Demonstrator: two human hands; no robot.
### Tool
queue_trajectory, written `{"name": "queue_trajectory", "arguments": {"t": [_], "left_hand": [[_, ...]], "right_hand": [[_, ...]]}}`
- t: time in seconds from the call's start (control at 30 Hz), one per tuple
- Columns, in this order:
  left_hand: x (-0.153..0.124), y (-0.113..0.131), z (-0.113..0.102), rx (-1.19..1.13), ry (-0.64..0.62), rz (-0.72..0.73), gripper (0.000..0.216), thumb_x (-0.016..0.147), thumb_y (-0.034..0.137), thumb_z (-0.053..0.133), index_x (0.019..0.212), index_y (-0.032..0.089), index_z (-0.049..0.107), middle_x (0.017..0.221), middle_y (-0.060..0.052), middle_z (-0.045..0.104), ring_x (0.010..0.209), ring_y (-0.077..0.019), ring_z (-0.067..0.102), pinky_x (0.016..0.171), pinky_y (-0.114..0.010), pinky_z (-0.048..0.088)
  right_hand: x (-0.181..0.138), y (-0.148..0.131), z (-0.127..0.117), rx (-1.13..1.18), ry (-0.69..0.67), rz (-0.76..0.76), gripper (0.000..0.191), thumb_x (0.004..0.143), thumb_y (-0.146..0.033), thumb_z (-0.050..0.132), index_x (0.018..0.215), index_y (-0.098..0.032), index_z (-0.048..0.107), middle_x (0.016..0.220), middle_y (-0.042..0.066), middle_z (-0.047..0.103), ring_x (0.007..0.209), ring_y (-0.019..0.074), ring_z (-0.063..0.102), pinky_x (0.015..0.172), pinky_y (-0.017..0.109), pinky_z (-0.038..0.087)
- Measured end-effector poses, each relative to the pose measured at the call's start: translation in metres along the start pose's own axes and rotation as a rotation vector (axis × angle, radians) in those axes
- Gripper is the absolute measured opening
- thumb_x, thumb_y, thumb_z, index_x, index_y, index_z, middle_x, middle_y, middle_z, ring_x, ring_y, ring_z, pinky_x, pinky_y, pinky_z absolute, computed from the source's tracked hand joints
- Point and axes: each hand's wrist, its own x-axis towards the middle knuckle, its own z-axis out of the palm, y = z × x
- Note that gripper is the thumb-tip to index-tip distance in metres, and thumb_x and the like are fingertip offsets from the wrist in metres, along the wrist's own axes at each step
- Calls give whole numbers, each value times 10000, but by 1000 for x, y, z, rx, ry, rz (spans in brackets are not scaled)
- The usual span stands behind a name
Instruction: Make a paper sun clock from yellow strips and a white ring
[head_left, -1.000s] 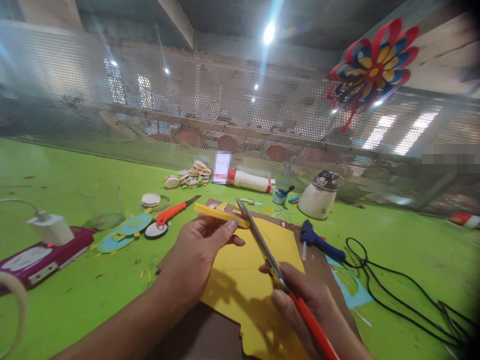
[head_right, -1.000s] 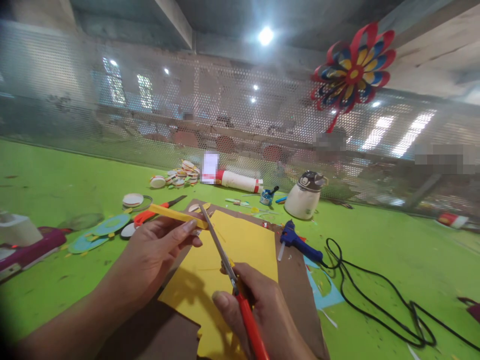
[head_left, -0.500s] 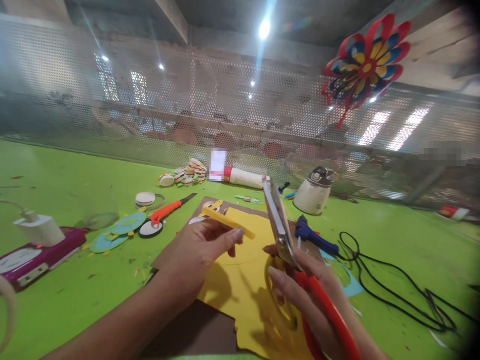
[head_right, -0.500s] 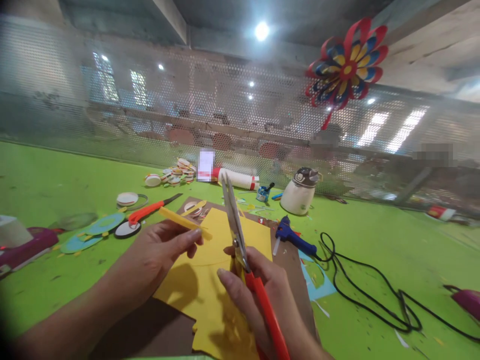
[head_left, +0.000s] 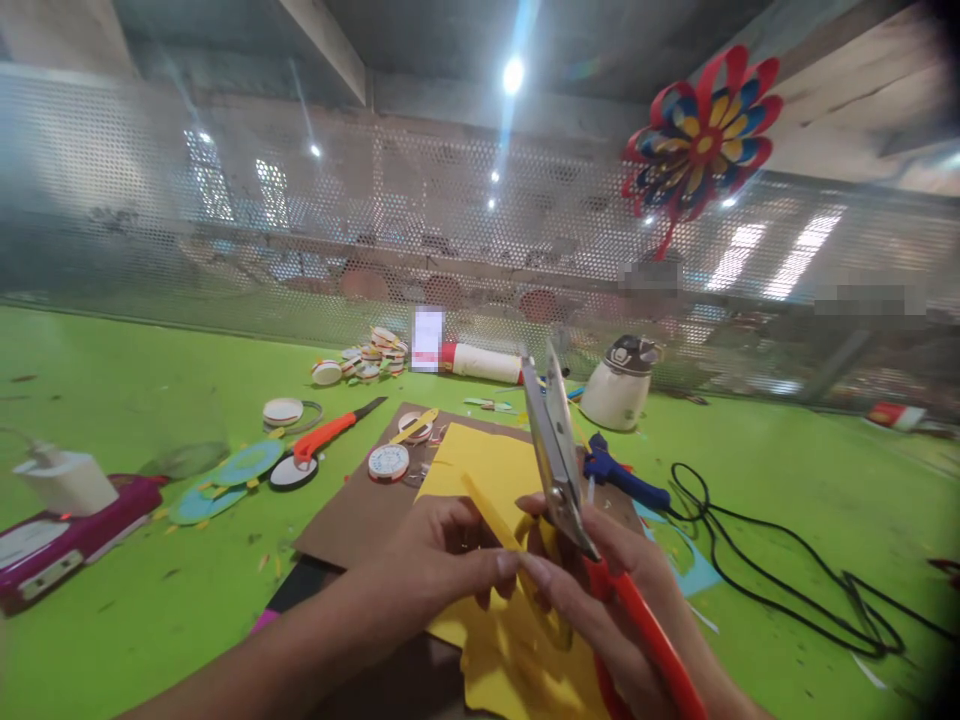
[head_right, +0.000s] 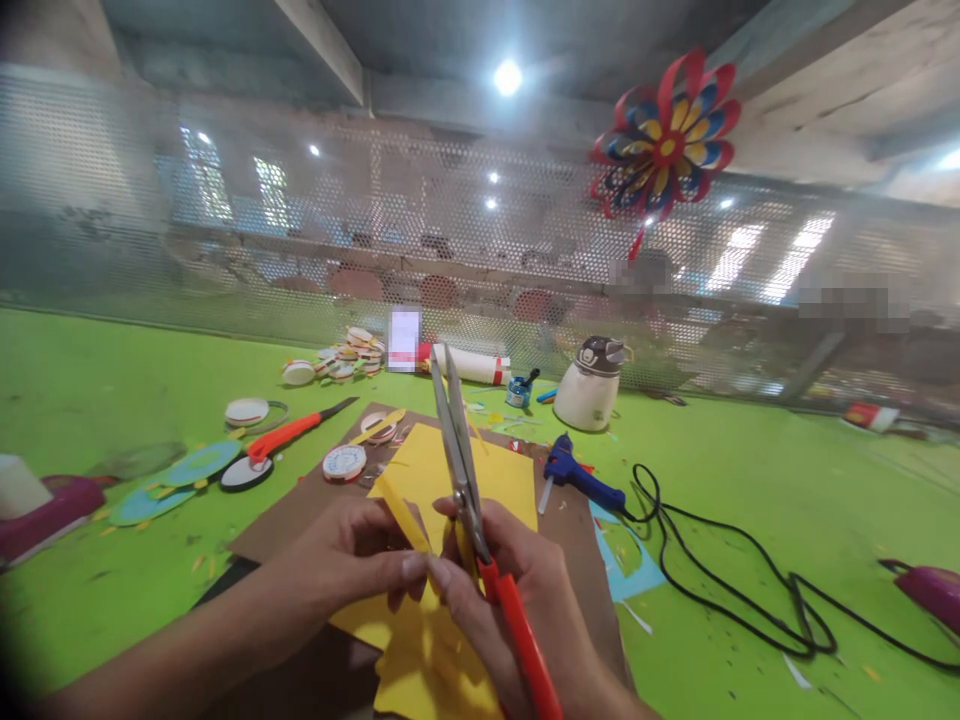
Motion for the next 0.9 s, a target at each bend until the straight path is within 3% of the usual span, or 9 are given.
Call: {"name": "queue_trajectory", "arguments": {"t": [0.2, 0.33, 0.5, 0.63, 0.73, 0.9], "left_hand": [[0, -1, 1, 18, 46, -4, 211, 703, 350, 691, 722, 141, 673, 654, -15, 611, 584, -104, 498, 587, -232, 376], [1, -6, 0, 27, 30, 33, 216, 747, 349, 658, 766, 134, 671, 680, -20, 615, 610, -110, 514, 611, -241, 393], [3, -4, -6, 38, 100, 110, 197, 754, 331, 658, 770, 137, 688, 675, -24, 616, 610, -112, 509, 607, -237, 406], [2, 11, -22, -71, 225, 264, 157, 773, 248, 635, 880, 164, 713, 934, -81, 677, 810, -165, 587, 761, -284, 446], [0, 21, -32, -263, 138, 323, 183, 791, 183, 591, 923, 163, 716, 1096, -116, 661, 969, -218, 601, 888, -360, 434], [-2, 24, -33, -315, -37, 273, 209, 767, 148, 611, 952, 132, 708, 1039, -137, 678, 1001, -256, 610, 938, -436, 417]], "right_hand": [[2, 1, 1, -17, 43, 1, 311, 782, -352, 616, 1043, -184, 595, 650, -24, 524, 541, 102, 489, 487, 219, 425], [3, 3, 1, 35, -32, -40, 323, 796, -340, 607, 1076, -185, 561, 677, -13, 555, 570, 111, 522, 510, 227, 435], [6, 2, 1, 71, -9, 46, 359, 809, -395, 601, 1079, -161, 568, 679, 2, 584, 576, 121, 541, 538, 245, 441], [7, 2, 2, 306, -133, 95, 378, 847, -438, 554, 1077, -137, 562, 708, 20, 589, 611, 126, 574, 581, 253, 468], [7, 7, 4, 594, -247, 193, 417, 864, -495, 504, 1076, -141, 563, 727, 25, 593, 588, 109, 573, 561, 238, 467], [5, 14, 5, 788, -431, 336, 502, 848, -582, 464, 1056, -144, 593, 708, 35, 623, 577, 104, 601, 571, 219, 479]]}}
